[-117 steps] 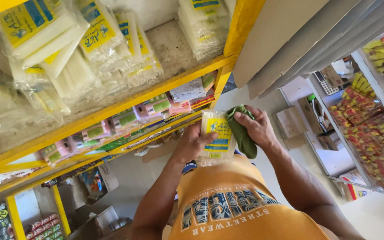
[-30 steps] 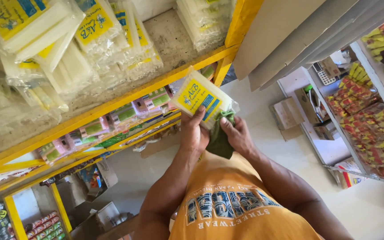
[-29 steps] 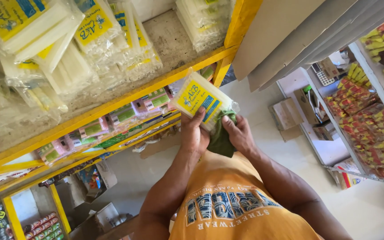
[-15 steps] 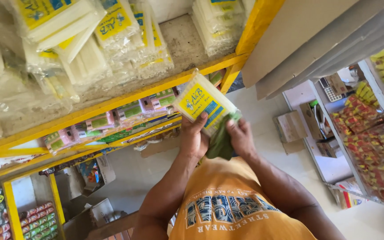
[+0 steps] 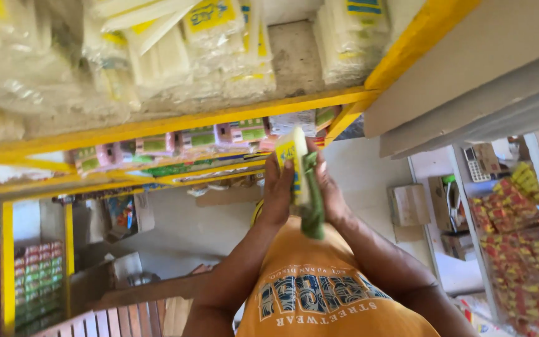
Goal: Wiping down plastic-packaged goods on a shelf using a cleaning cloth.
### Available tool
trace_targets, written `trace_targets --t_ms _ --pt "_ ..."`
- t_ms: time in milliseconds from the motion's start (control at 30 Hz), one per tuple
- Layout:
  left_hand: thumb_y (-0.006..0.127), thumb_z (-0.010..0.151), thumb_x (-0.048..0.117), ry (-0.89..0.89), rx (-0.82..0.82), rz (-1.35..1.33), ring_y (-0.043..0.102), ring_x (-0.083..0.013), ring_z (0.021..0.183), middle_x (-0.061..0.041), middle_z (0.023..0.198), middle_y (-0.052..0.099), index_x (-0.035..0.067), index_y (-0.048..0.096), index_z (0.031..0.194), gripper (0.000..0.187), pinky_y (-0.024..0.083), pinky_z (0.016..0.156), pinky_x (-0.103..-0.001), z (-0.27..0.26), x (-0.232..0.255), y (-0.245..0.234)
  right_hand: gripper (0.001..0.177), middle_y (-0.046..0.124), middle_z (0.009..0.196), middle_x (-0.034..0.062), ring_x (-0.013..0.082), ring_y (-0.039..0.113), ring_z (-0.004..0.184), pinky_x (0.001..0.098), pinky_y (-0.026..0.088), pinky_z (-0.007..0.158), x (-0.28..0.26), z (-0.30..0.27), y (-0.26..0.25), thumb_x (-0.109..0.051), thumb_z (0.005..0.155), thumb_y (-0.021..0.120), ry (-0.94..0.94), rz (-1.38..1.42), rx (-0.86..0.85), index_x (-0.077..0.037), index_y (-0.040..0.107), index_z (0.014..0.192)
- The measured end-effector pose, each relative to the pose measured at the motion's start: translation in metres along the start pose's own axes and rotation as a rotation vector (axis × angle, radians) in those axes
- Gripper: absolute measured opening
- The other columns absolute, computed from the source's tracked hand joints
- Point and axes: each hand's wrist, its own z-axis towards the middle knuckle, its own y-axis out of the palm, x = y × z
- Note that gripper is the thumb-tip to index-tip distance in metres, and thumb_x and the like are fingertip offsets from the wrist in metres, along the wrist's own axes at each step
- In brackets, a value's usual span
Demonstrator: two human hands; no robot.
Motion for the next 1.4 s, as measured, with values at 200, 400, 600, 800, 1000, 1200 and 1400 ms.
trace_targets --t_ms 200,400,600,800,1000,1200,1400 --pt "0.036 0.108 0.043 0.197 -0.024 -0.054 0.030 -0.0337 0.148 -0.016 0.163 0.031 0.018 0.019 0.164 0.064 0.022 0.124 -0.049 0.011 -0.029 -0.051 0.059 0.010 0.171 0.0179 0.0395 0.006 0.158 0.0540 0.011 0.127 0.008 -0.007 0.037 -0.032 0.111 0.038 -0.836 -0.507 -0.365 -0.010 0.026 0.165" --pt "0.048 0.105 0.050 -0.010 -0.029 -0.866 0.051 -0.0331 0.132 -0.022 0.145 0.050 0.007 0.043 0.151 0.063 0.032 0.121 -0.049 0.011 -0.055 -0.059 0.063 0.019 0.163 0.0271 0.0503 0.026 0.150 0.0523 0.035 0.121 0.017 0.074 0.043 -0.026 0.106 0.061 -1.113 -0.827 -0.117 -0.002 0.035 0.157" --pt "0.053 0.104 0.058 0.084 -0.011 -1.480 0.070 -0.0339 0.113 -0.027 0.127 0.066 0.001 0.063 0.136 0.066 0.047 0.111 -0.052 0.001 -0.103 -0.077 0.034 0.063 0.128 0.0247 0.0501 0.058 0.125 0.0575 0.042 0.111 0.040 0.053 0.063 -0.025 0.102 0.061 -1.358 -0.694 -0.474 0.006 0.067 0.114" --pt "0.042 0.112 0.051 0.294 -0.014 -1.458 0.064 -0.0177 0.124 -0.013 0.138 0.064 0.008 0.057 0.143 0.055 0.043 0.115 -0.037 -0.015 -0.098 -0.090 0.074 0.033 0.163 0.0252 0.0446 0.027 0.153 0.0527 0.017 0.125 0.077 0.052 0.066 -0.053 0.107 0.035 -1.370 -0.790 -0.803 0.002 0.042 0.156" --pt "0.051 0.102 0.070 0.277 -0.037 -1.568 0.067 -0.0307 0.119 -0.021 0.131 0.066 0.003 0.062 0.139 0.077 0.045 0.115 -0.044 -0.028 -0.059 -0.058 0.064 0.030 0.162 0.0232 0.0392 0.030 0.150 0.0586 0.021 0.123 0.034 0.071 0.095 -0.043 0.111 0.037 -1.098 -0.368 -0.984 -0.005 0.030 0.162" --pt "0.053 0.103 0.058 0.234 0.093 -1.518 0.071 -0.0242 0.109 -0.020 0.122 0.071 0.001 0.067 0.129 0.065 0.052 0.107 -0.039 -0.031 -0.070 -0.074 0.082 0.035 0.164 0.0223 0.0468 0.026 0.153 0.0567 0.011 0.125 0.057 0.012 0.067 -0.064 0.105 0.030 -1.451 -0.880 -0.883 -0.001 0.039 0.156" --pt "0.065 0.098 0.045 0.174 0.317 -1.591 0.068 -0.0393 0.111 -0.032 0.122 0.066 -0.008 0.067 0.124 0.059 0.051 0.107 -0.051 -0.041 -0.016 -0.042 0.062 0.029 0.165 0.0254 0.0492 0.023 0.151 0.0623 0.013 0.125 0.016 0.067 0.089 -0.040 0.113 0.026 -1.246 -0.679 -0.798 -0.002 0.028 0.163"
